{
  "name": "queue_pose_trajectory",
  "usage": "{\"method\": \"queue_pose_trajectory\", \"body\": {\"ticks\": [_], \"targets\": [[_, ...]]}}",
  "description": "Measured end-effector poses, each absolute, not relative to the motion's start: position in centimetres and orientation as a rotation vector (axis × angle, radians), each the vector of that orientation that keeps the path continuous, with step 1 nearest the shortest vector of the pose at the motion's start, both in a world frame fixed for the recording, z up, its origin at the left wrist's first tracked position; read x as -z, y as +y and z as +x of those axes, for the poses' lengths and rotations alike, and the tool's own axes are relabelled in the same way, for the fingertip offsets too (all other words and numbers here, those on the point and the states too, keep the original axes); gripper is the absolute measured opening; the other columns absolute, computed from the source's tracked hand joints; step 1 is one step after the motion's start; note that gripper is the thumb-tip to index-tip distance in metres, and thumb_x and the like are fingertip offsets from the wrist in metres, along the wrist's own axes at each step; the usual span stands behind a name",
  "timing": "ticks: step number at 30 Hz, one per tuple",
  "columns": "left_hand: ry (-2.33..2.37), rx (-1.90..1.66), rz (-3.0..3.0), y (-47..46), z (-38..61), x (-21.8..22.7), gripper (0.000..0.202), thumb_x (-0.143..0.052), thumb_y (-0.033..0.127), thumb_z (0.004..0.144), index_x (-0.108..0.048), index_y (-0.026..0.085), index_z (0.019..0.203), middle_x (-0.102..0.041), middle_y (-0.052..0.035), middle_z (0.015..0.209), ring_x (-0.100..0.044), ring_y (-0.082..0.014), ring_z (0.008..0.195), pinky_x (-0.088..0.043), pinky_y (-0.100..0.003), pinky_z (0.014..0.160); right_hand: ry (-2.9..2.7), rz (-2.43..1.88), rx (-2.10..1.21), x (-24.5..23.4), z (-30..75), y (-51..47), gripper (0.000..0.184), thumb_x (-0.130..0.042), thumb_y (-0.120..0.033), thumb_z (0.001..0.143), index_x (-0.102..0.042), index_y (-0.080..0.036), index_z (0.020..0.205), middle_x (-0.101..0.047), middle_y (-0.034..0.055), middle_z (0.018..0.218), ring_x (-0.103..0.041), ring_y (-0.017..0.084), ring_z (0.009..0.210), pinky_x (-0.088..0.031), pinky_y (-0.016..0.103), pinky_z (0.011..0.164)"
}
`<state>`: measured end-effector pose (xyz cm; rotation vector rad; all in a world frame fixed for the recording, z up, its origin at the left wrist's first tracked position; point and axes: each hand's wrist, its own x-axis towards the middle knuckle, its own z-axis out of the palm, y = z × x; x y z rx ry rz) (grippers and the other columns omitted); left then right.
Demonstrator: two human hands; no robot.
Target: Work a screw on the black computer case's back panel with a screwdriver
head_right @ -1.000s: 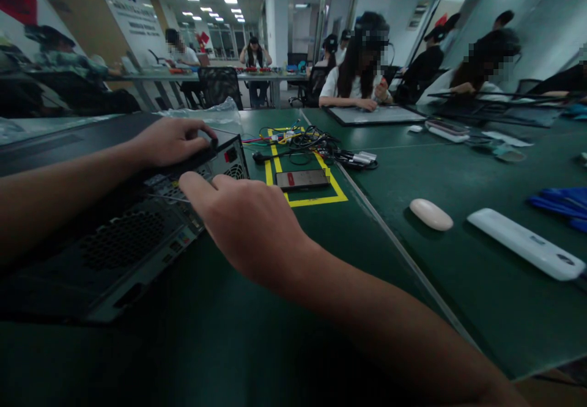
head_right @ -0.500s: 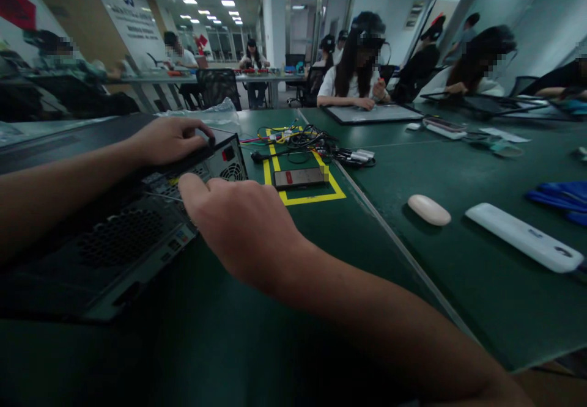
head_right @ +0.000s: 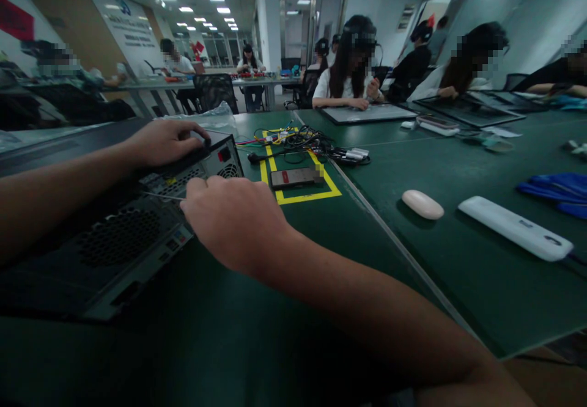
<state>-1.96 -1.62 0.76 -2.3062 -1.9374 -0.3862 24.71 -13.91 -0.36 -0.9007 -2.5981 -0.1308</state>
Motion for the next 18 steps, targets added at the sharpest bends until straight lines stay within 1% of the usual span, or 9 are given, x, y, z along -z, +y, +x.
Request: {"method": "queue_pose_trajectory", "body": {"ticks": [2,4,7,10,14,18], "targets": [[-1.935,0.385,-2.306,-1.54,-1.97,-0.75,0.053,-0.055,0.04,0.094,-0.081,0.015,0.132,-0.07,-0.0078,0.085,-0.062,-0.0269,0.081,-0.047,-0.042,0.08,-2.604,-0.907,0.125,0.33,24.72,-13.91,0.025,-0.049,-0.033,0.116,-0.069,-0.017,0.117,-0.081,0.0074,0.1,-0.078,0.025,0.089,-0.03,0.036,0.058],[-1.94,0.38,-2.313,-1.5,-1.93,-0.77,0.054,-0.055,0.04,0.093,-0.081,0.014,0.132,-0.071,-0.0093,0.087,-0.062,-0.0272,0.081,-0.046,-0.043,0.08,-2.611,-0.87,0.132,0.35,24.77,-13.85,0.021,-0.052,-0.028,0.114,-0.067,-0.018,0.124,-0.081,0.0066,0.101,-0.077,0.025,0.087,-0.028,0.035,0.058],[-1.946,0.394,-2.314,-1.44,-1.89,-0.76,0.054,-0.056,0.041,0.091,-0.082,0.015,0.13,-0.071,-0.0101,0.088,-0.063,-0.0281,0.081,-0.046,-0.044,0.079,-2.61,-0.804,0.153,0.52,24.9,-13.66,0.024,-0.046,-0.019,0.113,-0.067,-0.018,0.125,-0.08,0.0062,0.099,-0.076,0.024,0.085,-0.026,0.036,0.058],[-1.963,0.412,-2.29,-1.34,-2.01,-0.64,0.051,-0.057,0.041,0.09,-0.083,0.019,0.128,-0.07,-0.0074,0.081,-0.063,-0.0279,0.081,-0.047,-0.042,0.081,-2.61,-0.819,0.166,0.68,25.0,-13.51,0.026,-0.046,-0.015,0.111,-0.067,-0.019,0.127,-0.08,0.0062,0.099,-0.074,0.023,0.086,-0.025,0.036,0.059],[-1.943,0.426,-2.308,-1.22,-2.23,-0.49,0.051,-0.057,0.039,0.091,-0.083,0.017,0.129,-0.069,-0.0063,0.081,-0.062,-0.0253,0.081,-0.045,-0.04,0.081,-2.601,-0.85,0.178,0.62,25.01,-13.54,0.025,-0.048,-0.015,0.111,-0.067,-0.019,0.127,-0.079,0.0061,0.099,-0.074,0.023,0.085,-0.025,0.036,0.059],[-1.951,0.435,-2.306,-1.2,-2.24,-0.51,0.051,-0.057,0.041,0.09,-0.083,0.019,0.128,-0.07,-0.0071,0.083,-0.061,-0.0263,0.078,-0.045,-0.041,0.079,-2.615,-0.853,0.168,0.46,25.02,-13.51,0.025,-0.049,-0.016,0.111,-0.067,-0.019,0.128,-0.08,0.0064,0.101,-0.074,0.024,0.086,-0.028,0.035,0.06]]}}
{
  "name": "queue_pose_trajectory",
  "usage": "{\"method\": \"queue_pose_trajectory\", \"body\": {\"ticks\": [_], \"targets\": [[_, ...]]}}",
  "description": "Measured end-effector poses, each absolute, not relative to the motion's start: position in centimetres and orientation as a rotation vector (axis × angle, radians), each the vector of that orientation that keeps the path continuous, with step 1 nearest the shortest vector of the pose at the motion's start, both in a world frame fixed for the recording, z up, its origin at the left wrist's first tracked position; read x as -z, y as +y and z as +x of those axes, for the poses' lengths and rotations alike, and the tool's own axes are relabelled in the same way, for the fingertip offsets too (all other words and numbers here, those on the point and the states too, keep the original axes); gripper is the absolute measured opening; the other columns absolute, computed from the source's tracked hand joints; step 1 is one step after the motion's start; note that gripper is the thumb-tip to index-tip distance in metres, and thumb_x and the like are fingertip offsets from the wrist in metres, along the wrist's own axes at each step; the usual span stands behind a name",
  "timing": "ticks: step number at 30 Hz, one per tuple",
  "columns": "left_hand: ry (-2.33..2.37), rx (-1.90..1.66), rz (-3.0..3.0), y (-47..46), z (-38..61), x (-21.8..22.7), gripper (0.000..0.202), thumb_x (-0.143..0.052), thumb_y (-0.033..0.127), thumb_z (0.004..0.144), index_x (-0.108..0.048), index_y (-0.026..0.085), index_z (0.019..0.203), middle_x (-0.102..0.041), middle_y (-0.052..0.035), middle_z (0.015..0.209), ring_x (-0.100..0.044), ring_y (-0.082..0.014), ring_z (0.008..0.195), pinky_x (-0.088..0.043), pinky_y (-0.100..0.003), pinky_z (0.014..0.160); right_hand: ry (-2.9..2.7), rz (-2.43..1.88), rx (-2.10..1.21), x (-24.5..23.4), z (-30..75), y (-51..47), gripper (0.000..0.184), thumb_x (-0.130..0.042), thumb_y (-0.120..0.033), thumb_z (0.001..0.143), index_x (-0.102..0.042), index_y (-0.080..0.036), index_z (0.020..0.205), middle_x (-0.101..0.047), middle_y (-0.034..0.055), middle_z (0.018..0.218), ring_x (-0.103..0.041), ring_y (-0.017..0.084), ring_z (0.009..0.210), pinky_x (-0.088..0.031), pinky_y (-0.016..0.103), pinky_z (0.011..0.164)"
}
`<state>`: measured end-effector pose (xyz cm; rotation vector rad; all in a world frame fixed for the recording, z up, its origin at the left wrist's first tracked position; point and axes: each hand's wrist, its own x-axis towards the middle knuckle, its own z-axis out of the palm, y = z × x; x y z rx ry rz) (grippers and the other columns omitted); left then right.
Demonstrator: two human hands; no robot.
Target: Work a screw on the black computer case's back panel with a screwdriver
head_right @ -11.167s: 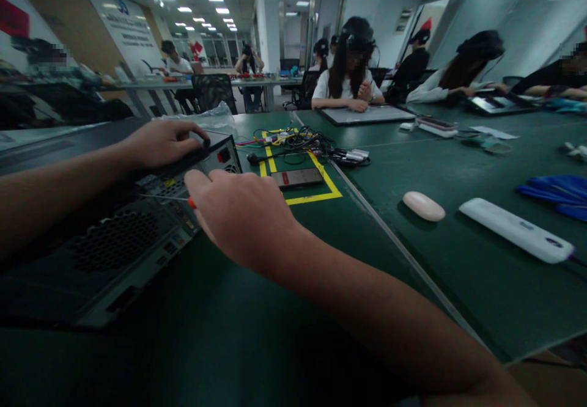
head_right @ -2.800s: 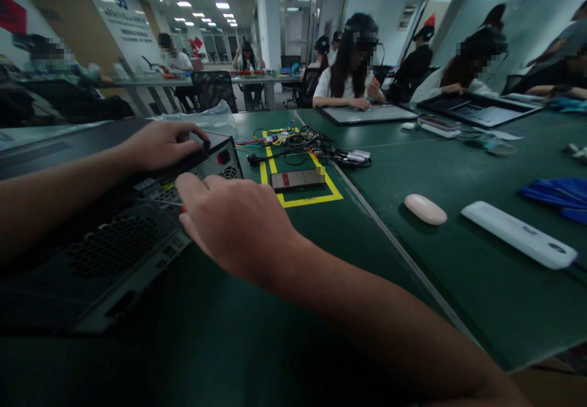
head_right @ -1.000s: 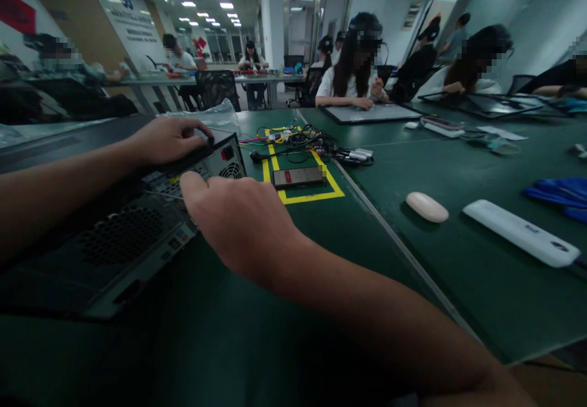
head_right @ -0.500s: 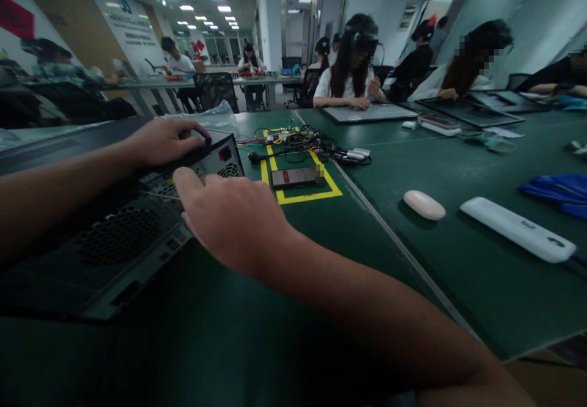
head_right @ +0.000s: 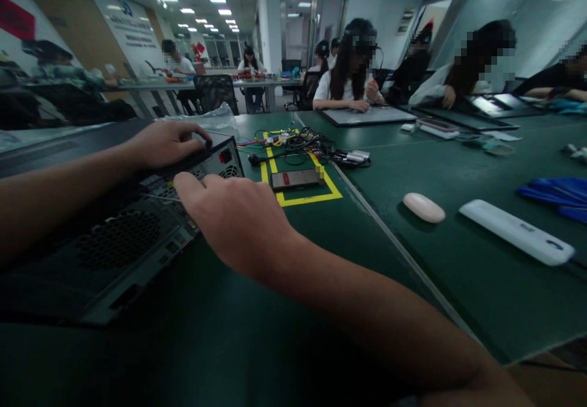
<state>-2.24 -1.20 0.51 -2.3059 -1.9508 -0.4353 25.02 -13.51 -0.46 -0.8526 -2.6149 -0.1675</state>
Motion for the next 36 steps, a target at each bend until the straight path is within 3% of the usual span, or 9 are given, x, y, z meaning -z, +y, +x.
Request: {"method": "queue_pose_trajectory", "body": {"ticks": [9,15,28,36], "targets": [[-1.945,0.426,-2.318,-1.3,-2.1,-0.5,0.053,-0.055,0.039,0.091,-0.082,0.015,0.13,-0.07,-0.0092,0.084,-0.061,-0.0258,0.078,-0.043,-0.042,0.076,-2.601,-0.843,0.168,0.5,25.2,-13.3,0.023,-0.05,-0.017,0.111,-0.068,-0.018,0.125,-0.08,0.0076,0.103,-0.074,0.024,0.086,-0.029,0.035,0.06],[-1.954,0.473,-2.315,-0.8,-2.6,-0.3,0.052,-0.06,0.042,0.086,-0.084,0.023,0.128,-0.071,-0.0071,0.08,-0.064,-0.0285,0.078,-0.046,-0.043,0.078,-2.588,-0.826,0.154,0.5,25.1,-13.3,0.025,-0.047,-0.016,0.111,-0.069,-0.018,0.124,-0.08,0.0065,0.1,-0.073,0.024,0.084,-0.027,0.036,0.06],[-1.949,0.426,-2.306,-1.3,-2.2,-0.6,0.048,-0.057,0.04,0.09,-0.083,0.022,0.126,-0.07,-0.0067,0.081,-0.064,-0.0275,0.079,-0.045,-0.041,0.075,-2.623,-0.888,0.172,0.0,25.1,-13.5,0.016,-0.055,-0.023,0.111,-0.068,-0.019,0.119,-0.08,0.0072,0.101,-0.077,0.024,0.089,-0.028,0.037,0.059],[-1.955,0.372,-2.328,-1.8,-1.9,-0.8,0.051,-0.053,0.039,0.096,-0.079,0.014,0.132,-0.069,-0.0076,0.086,-0.06,-0.0248,0.079,-0.042,-0.04,0.076,-2.591,-0.891,0.134,0.0,25.1,-13.7,0.024,-0.052,-0.03,0.114,-0.071,-0.017,0.107,-0.079,0.0086,0.102,-0.078,0.026,0.095,-0.032,0.037,0.062]]}}
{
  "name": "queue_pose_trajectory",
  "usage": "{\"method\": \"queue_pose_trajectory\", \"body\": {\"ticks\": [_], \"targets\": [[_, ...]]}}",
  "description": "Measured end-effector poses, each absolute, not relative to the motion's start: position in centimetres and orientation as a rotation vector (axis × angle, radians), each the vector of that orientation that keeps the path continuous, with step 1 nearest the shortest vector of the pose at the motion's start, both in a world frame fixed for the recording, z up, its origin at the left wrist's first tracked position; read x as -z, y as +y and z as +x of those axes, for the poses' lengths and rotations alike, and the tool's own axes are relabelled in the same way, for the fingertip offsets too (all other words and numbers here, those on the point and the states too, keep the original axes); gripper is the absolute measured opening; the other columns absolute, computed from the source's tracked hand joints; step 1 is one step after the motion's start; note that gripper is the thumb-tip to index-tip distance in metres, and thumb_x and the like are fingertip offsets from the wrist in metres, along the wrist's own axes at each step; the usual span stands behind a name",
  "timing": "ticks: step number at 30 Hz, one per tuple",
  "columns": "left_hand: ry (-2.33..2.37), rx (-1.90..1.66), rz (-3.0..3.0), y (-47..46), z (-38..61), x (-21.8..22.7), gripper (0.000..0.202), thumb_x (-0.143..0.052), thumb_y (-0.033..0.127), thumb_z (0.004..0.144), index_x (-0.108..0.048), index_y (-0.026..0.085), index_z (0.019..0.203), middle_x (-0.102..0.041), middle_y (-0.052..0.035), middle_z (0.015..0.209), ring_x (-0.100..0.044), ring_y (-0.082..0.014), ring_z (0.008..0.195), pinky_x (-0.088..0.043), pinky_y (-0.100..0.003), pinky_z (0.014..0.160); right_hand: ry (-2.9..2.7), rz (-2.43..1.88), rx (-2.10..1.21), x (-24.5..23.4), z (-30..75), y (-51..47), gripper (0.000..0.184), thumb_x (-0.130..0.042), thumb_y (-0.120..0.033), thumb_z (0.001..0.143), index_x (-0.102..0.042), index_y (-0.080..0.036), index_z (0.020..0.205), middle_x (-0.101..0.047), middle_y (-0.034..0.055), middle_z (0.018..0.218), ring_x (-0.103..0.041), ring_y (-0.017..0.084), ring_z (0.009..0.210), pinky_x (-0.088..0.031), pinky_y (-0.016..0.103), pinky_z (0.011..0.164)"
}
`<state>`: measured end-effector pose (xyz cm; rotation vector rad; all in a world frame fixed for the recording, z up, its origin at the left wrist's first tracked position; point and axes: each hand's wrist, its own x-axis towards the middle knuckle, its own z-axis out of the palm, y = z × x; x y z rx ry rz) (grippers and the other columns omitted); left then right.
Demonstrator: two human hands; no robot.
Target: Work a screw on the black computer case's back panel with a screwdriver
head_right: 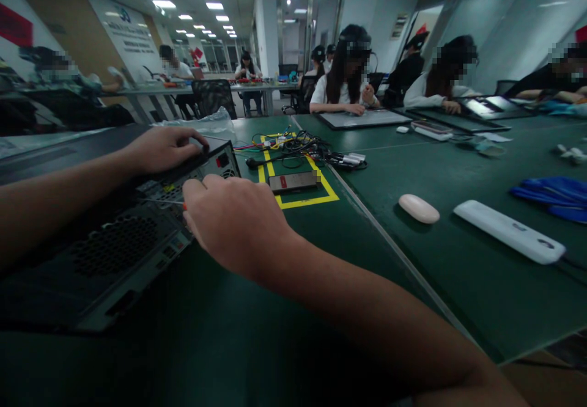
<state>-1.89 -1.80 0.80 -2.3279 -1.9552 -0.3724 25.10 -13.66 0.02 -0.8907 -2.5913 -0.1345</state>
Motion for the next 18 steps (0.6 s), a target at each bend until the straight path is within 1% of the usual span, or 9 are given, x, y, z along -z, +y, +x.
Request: {"method": "queue_pose_trajectory", "body": {"ticks": [4,5,7,9,11,14,18], "targets": [[-1.952,0.383,-2.314,-1.79,-1.86,-0.77,0.047,-0.055,0.038,0.096,-0.08,0.017,0.13,-0.068,-0.0066,0.082,-0.06,-0.0251,0.08,-0.043,-0.04,0.077,-2.609,-0.945,0.106,0.04,24.93,-13.62,0.033,-0.049,-0.036,0.117,-0.073,-0.017,0.105,-0.08,0.0089,0.103,-0.078,0.026,0.095,-0.034,0.037,0.062],[-1.952,0.379,-2.308,-1.77,-1.85,-0.78,0.048,-0.055,0.038,0.095,-0.081,0.017,0.129,-0.069,-0.0068,0.083,-0.061,-0.0253,0.08,-0.043,-0.04,0.077,-2.61,-0.944,0.104,0.04,24.91,-13.63,0.033,-0.048,-0.037,0.117,-0.073,-0.017,0.106,-0.08,0.0088,0.103,-0.078,0.026,0.094,-0.034,0.037,0.061],[-1.951,0.369,-2.301,-1.72,-1.83,-0.79,0.049,-0.055,0.039,0.094,-0.081,0.017,0.129,-0.07,-0.0071,0.085,-0.061,-0.0259,0.079,-0.044,-0.041,0.078,-2.614,-0.923,0.105,0.05,24.92,-13.67,0.027,-0.053,-0.037,0.116,-0.071,-0.017,0.113,-0.081,0.0082,0.104,-0.078,0.026,0.092,-0.034,0.036,0.06],[-1.952,0.366,-2.297,-1.64,-1.84,-0.8,0.051,-0.054,0.04,0.093,-0.081,0.018,0.13,-0.071,-0.0074,0.086,-0.062,-0.0269,0.079,-0.045,-0.041,0.078,-2.619,-0.891,0.121,0.1,25.01,-13.69,0.021,-0.057,-0.033,0.113,-0.068,-0.017,0.121,-0.081,0.0072,0.106,-0.078,0.026,0.09,-0.034,0.035,0.06],[-1.96,0.358,-2.295,-1.54,-1.87,-0.77,0.053,-0.054,0.042,0.092,-0.081,0.019,0.131,-0.072,-0.0084,0.088,-0.064,-0.0281,0.079,-0.046,-0.041,0.078,-2.619,-0.854,0.145,0.2,25.15,-13.63,0.018,-0.056,-0.026,0.112,-0.067,-0.018,0.125,-0.081,0.006,0.106,-0.077,0.025,0.087,-0.033,0.035,0.058],[-1.962,0.356,-2.286,-1.4,-1.97,-0.65,0.055,-0.053,0.043,0.091,-0.081,0.018,0.131,-0.074,-0.0101,0.091,-0.066,-0.0295,0.082,-0.047,-0.042,0.078,-2.612,-0.823,0.167,0.39,25.29,-13.42,0.02,-0.05,-0.017,0.111,-0.067,-0.019,0.121,-0.081,0.0051,0.102,-0.076,0.025,0.083,-0.029,0.036,0.057],[-1.958,0.383,-2.273,-1.21,-2.17,-0.43,0.055,-0.055,0.043,0.089,-0.083,0.02,0.13,-0.076,-0.0097,0.09,-0.067,-0.0306,0.083,-0.05,-0.043,0.081,-2.613,-0.833,0.164,0.43,25.25,-13.26,0.019,-0.05,-0.017,0.111,-0.067,-0.019,0.119,-0.08,0.0056,0.099,-0.076,0.025,0.083,-0.027,0.036,0.058]]}}
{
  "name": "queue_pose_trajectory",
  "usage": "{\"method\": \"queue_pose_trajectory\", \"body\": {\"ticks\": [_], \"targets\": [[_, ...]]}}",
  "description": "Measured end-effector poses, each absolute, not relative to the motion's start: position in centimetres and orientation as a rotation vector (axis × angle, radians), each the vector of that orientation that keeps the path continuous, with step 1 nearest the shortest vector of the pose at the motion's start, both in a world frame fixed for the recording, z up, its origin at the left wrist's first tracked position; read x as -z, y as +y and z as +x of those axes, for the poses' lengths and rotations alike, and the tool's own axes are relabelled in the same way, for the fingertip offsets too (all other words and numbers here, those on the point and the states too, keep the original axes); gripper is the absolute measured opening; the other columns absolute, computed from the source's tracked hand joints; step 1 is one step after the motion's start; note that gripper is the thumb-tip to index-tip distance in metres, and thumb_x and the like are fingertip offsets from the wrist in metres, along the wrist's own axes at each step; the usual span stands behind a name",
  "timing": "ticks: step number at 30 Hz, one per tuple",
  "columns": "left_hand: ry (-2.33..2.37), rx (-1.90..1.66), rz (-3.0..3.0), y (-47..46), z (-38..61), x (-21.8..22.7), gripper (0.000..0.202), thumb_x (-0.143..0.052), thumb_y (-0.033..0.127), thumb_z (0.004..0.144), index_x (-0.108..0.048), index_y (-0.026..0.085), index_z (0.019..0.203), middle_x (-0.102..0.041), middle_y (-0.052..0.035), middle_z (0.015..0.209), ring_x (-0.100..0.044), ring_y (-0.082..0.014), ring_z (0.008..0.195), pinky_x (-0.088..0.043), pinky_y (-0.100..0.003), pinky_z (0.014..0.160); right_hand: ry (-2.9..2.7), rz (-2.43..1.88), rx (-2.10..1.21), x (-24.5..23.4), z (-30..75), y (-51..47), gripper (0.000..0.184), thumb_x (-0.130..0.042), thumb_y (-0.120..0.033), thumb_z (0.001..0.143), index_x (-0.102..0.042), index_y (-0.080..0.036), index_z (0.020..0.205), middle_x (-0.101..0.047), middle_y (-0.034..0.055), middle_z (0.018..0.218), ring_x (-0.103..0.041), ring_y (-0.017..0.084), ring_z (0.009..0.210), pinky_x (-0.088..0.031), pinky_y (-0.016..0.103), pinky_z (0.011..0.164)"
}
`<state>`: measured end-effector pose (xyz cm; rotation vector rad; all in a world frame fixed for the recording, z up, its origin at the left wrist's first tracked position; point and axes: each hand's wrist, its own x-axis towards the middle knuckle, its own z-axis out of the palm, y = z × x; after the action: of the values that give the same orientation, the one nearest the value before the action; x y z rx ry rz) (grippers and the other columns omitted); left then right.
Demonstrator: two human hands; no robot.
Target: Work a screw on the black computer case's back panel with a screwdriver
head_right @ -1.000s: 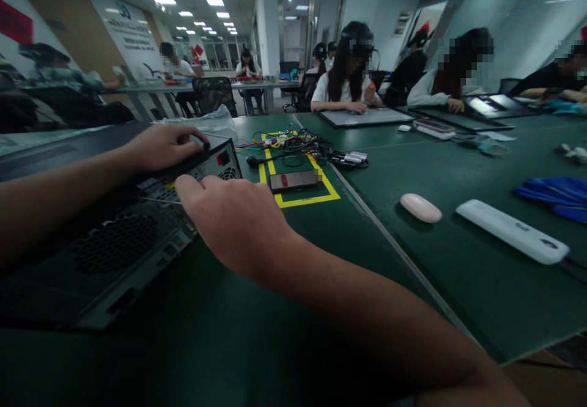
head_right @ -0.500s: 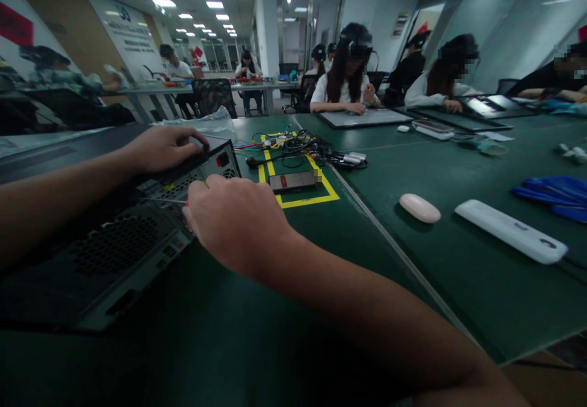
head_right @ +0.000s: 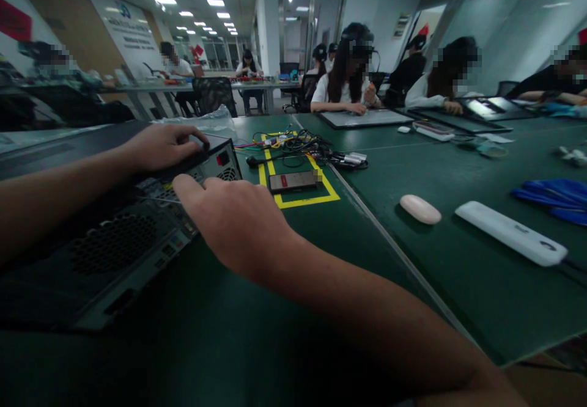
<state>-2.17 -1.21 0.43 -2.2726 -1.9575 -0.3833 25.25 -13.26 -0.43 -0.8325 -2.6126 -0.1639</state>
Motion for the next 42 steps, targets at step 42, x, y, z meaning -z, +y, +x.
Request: {"method": "queue_pose_trajectory", "body": {"ticks": [42], "targets": [[-1.966,0.413,-2.309,-1.26,-2.36,-0.42,0.058,-0.055,0.049,0.087,-0.082,0.02,0.13,-0.075,-0.0104,0.092,-0.065,-0.0302,0.082,-0.047,-0.042,0.079,-2.615,-0.817,0.147,0.21,25.31,-13.39,0.013,-0.053,-0.016,0.111,-0.066,-0.018,0.112,-0.08,0.0053,0.097,-0.074,0.022,0.08,-0.031,0.035,0.059]]}}
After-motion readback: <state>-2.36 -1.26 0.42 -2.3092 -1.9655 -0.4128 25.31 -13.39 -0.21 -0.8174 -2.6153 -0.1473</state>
